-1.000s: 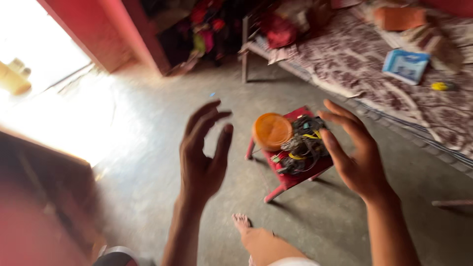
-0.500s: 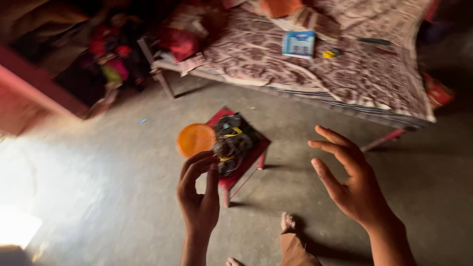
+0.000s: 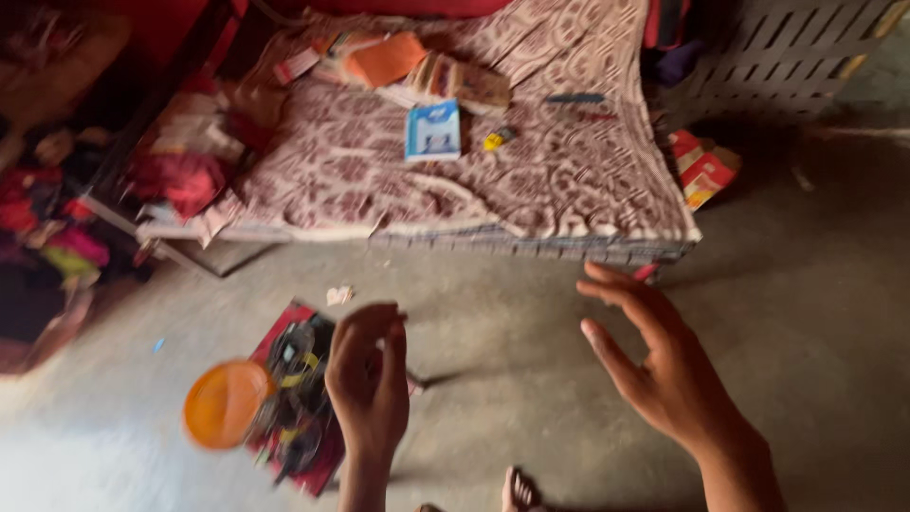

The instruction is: The person picks up various small items from a bed, including a pink packet, a yellow object, a book, a comb, and a brush, and places them on a nearby shelf. The person also flips through the pages of a book and a notebook.

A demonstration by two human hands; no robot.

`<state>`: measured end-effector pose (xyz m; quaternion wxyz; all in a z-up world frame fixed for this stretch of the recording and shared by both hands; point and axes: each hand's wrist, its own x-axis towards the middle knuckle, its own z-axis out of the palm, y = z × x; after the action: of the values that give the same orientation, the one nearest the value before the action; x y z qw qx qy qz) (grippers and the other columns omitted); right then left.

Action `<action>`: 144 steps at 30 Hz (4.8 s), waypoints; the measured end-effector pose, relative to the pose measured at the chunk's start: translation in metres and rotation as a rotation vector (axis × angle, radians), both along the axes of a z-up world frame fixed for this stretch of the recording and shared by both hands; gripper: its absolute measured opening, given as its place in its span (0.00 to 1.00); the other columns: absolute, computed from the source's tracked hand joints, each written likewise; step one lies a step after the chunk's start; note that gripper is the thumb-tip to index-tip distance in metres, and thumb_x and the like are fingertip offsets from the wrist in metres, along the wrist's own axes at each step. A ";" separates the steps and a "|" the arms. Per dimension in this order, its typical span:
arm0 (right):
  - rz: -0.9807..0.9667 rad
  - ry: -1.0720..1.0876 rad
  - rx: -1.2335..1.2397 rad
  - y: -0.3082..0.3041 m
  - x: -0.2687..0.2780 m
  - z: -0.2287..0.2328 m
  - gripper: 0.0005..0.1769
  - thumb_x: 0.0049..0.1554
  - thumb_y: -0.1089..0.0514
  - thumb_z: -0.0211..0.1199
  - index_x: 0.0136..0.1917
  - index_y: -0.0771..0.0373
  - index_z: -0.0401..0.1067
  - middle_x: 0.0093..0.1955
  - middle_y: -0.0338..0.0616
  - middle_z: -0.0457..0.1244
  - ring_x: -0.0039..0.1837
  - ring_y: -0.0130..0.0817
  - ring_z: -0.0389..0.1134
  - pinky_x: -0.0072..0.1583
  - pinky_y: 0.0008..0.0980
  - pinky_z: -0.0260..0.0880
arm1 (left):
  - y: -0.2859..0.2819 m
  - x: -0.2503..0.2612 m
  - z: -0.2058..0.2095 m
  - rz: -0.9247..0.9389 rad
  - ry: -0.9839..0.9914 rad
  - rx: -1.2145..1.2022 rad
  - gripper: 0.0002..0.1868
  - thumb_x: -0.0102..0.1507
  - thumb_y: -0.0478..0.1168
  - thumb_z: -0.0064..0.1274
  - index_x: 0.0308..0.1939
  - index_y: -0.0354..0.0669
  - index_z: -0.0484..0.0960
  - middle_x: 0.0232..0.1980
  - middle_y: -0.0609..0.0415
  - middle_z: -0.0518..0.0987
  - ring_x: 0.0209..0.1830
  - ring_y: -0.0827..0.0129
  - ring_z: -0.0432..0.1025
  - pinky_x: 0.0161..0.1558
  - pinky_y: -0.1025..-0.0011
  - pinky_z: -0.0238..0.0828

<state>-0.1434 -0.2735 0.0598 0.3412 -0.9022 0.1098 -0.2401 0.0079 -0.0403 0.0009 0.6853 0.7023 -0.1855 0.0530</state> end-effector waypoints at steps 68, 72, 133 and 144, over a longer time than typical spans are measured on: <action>0.131 1.101 0.384 -0.504 0.608 -0.291 0.23 0.60 0.52 0.60 0.69 0.46 0.72 0.73 0.36 0.64 0.78 0.40 0.60 0.74 0.47 0.59 | -0.667 0.667 -0.551 -0.638 0.715 1.387 0.45 0.67 0.53 0.51 0.82 0.53 0.43 0.79 0.36 0.55 0.67 0.47 0.69 0.63 0.49 0.67; 0.097 0.997 0.417 -0.504 0.611 -0.299 0.21 0.61 0.51 0.59 0.67 0.48 0.72 0.69 0.37 0.68 0.72 0.35 0.66 0.71 0.45 0.62 | -0.652 0.680 -0.559 -0.648 0.450 1.409 0.28 0.70 0.42 0.49 0.73 0.54 0.62 0.74 0.43 0.65 0.54 0.56 0.75 0.51 0.53 0.75; 1.035 0.034 0.170 -0.197 0.508 -0.070 0.16 0.55 0.58 0.69 0.56 0.60 0.72 0.53 0.43 0.69 0.57 0.35 0.72 0.59 0.33 0.70 | -0.330 0.302 -0.046 0.179 0.486 -1.250 0.12 0.74 0.55 0.37 0.50 0.55 0.64 0.31 0.60 0.68 0.22 0.80 0.56 0.19 0.82 0.49; 1.411 0.252 0.097 -0.020 0.412 -0.086 0.27 0.48 0.56 0.75 0.60 0.60 0.70 0.55 0.45 0.69 0.57 0.39 0.72 0.58 0.37 0.71 | -0.158 0.182 -0.084 0.583 0.309 -1.194 0.14 0.71 0.53 0.43 0.46 0.48 0.66 0.25 0.58 0.67 0.20 0.79 0.60 0.20 0.81 0.53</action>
<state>0.2686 -0.2935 -0.0259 0.4394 -0.7627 -0.4505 0.1491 0.1899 -0.1982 -0.0829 0.9317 0.2243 0.1724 0.2279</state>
